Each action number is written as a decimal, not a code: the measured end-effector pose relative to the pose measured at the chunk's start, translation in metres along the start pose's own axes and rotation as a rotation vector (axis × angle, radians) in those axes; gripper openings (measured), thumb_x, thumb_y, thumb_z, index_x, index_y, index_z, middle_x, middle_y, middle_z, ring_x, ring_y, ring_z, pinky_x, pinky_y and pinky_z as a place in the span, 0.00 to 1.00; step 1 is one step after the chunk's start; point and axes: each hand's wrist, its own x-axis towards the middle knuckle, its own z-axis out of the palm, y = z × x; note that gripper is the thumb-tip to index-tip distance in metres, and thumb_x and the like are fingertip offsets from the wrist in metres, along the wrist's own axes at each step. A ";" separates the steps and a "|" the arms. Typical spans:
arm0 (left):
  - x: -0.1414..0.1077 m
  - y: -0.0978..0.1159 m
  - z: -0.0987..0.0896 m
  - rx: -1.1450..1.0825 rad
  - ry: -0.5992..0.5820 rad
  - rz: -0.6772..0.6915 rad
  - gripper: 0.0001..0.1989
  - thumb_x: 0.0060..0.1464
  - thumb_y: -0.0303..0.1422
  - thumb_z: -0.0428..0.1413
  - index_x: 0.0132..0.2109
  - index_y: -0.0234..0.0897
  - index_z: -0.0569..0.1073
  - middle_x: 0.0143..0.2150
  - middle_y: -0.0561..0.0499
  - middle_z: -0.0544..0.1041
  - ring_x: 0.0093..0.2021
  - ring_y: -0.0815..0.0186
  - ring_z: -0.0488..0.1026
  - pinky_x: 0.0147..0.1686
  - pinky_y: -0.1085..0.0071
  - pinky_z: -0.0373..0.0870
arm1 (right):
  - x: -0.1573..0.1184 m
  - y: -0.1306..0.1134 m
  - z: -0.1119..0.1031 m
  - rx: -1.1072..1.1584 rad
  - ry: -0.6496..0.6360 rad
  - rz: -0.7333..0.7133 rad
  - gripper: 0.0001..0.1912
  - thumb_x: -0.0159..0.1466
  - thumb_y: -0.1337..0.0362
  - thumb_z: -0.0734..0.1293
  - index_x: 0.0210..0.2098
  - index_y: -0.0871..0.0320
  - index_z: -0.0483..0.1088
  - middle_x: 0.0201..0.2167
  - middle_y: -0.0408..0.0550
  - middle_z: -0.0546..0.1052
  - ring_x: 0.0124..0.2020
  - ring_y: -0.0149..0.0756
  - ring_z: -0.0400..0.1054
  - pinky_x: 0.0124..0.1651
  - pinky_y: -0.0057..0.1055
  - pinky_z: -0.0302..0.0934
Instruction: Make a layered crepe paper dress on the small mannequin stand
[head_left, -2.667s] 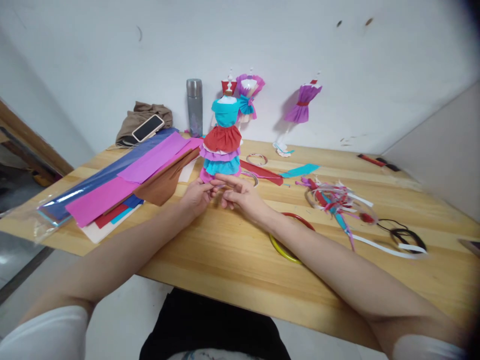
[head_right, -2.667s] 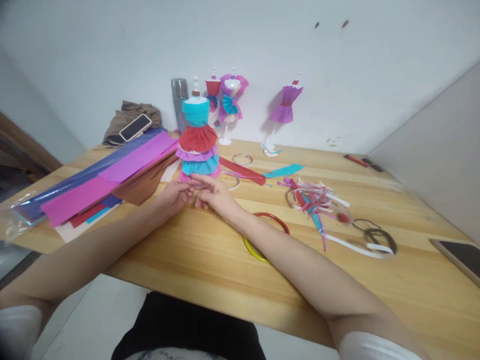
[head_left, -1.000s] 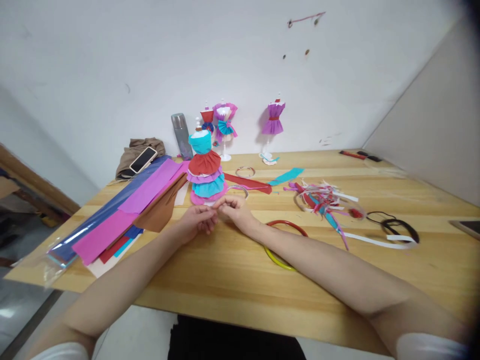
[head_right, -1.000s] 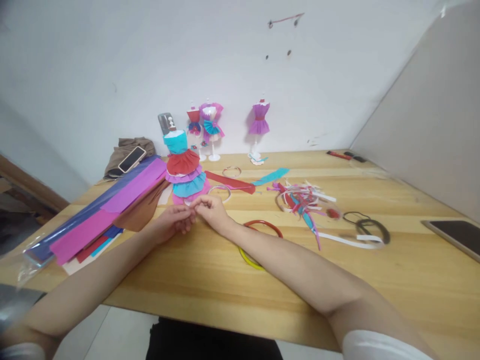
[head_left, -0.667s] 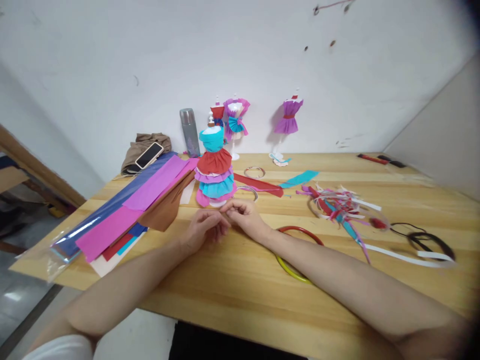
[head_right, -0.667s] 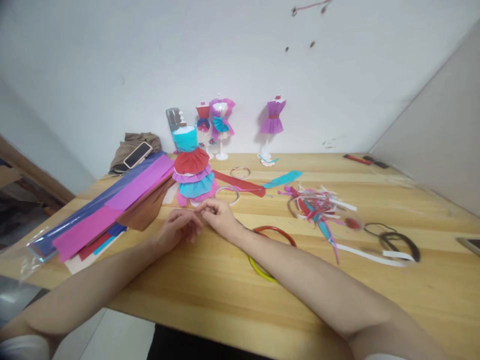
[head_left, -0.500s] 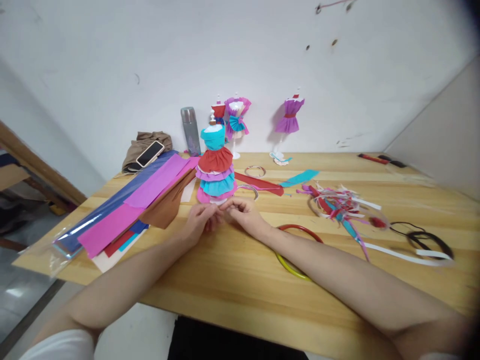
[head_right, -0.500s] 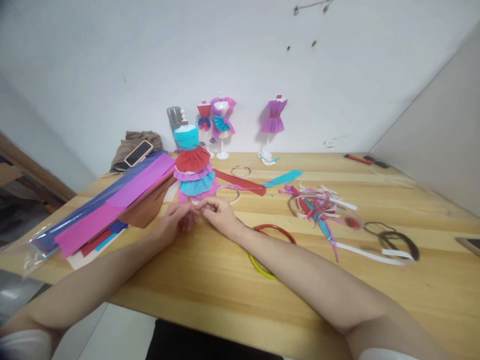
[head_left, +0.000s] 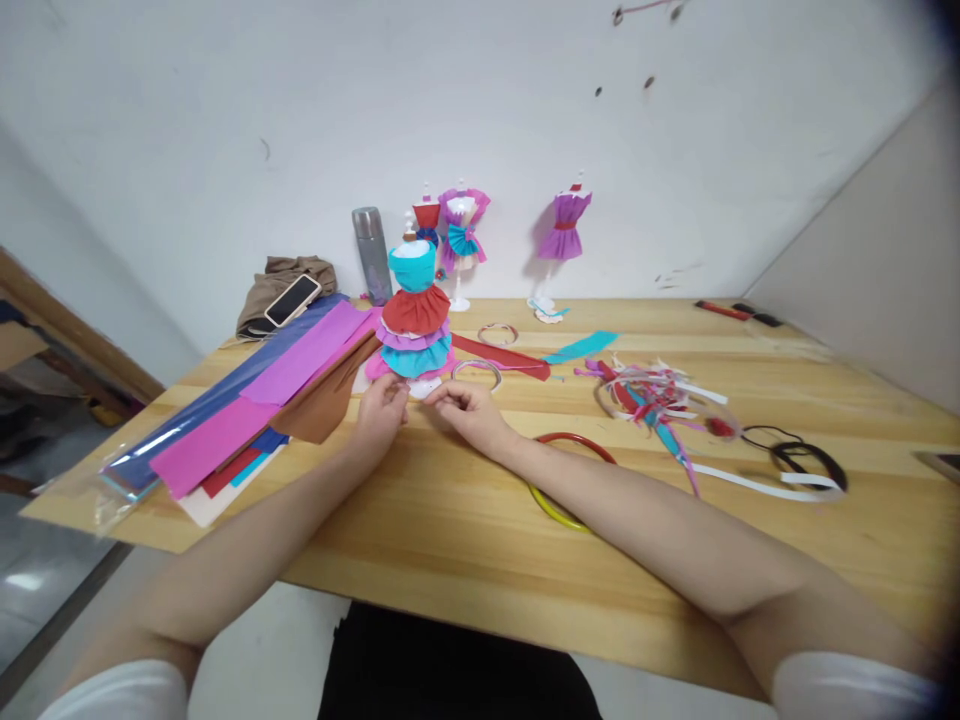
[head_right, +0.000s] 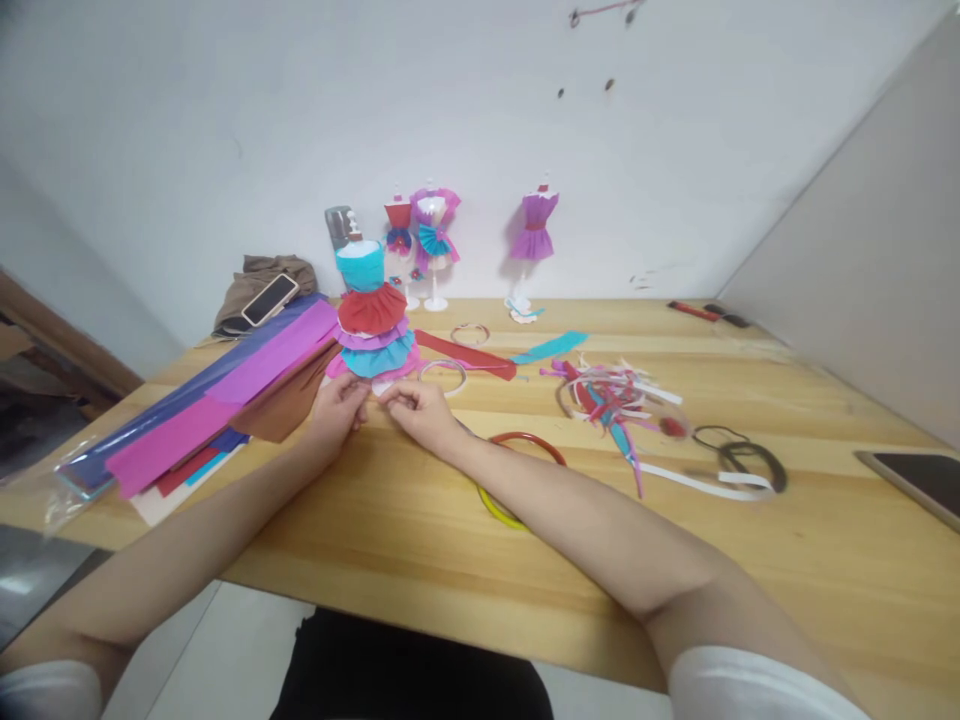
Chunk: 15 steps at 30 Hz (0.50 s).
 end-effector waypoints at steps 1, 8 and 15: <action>0.001 0.000 -0.001 -0.005 0.001 -0.007 0.04 0.57 0.32 0.53 0.36 0.36 0.70 0.16 0.59 0.65 0.14 0.73 0.59 0.17 0.77 0.53 | 0.000 0.000 0.000 0.001 0.001 0.000 0.09 0.57 0.66 0.64 0.30 0.59 0.78 0.19 0.40 0.68 0.21 0.27 0.54 0.27 0.26 0.48; 0.007 -0.002 0.001 -0.050 -0.019 -0.047 0.10 0.54 0.30 0.57 0.44 0.34 0.74 0.20 0.57 0.70 0.20 0.70 0.68 0.20 0.77 0.64 | 0.002 0.001 0.000 -0.007 0.012 0.002 0.08 0.57 0.66 0.64 0.30 0.58 0.77 0.18 0.38 0.66 0.22 0.27 0.53 0.27 0.25 0.48; 0.009 -0.001 0.002 -0.068 -0.065 -0.062 0.11 0.54 0.28 0.57 0.46 0.34 0.72 0.25 0.54 0.73 0.25 0.69 0.73 0.23 0.77 0.69 | 0.002 0.000 0.001 0.015 0.011 0.021 0.08 0.57 0.65 0.65 0.29 0.58 0.77 0.16 0.37 0.63 0.21 0.27 0.52 0.26 0.26 0.47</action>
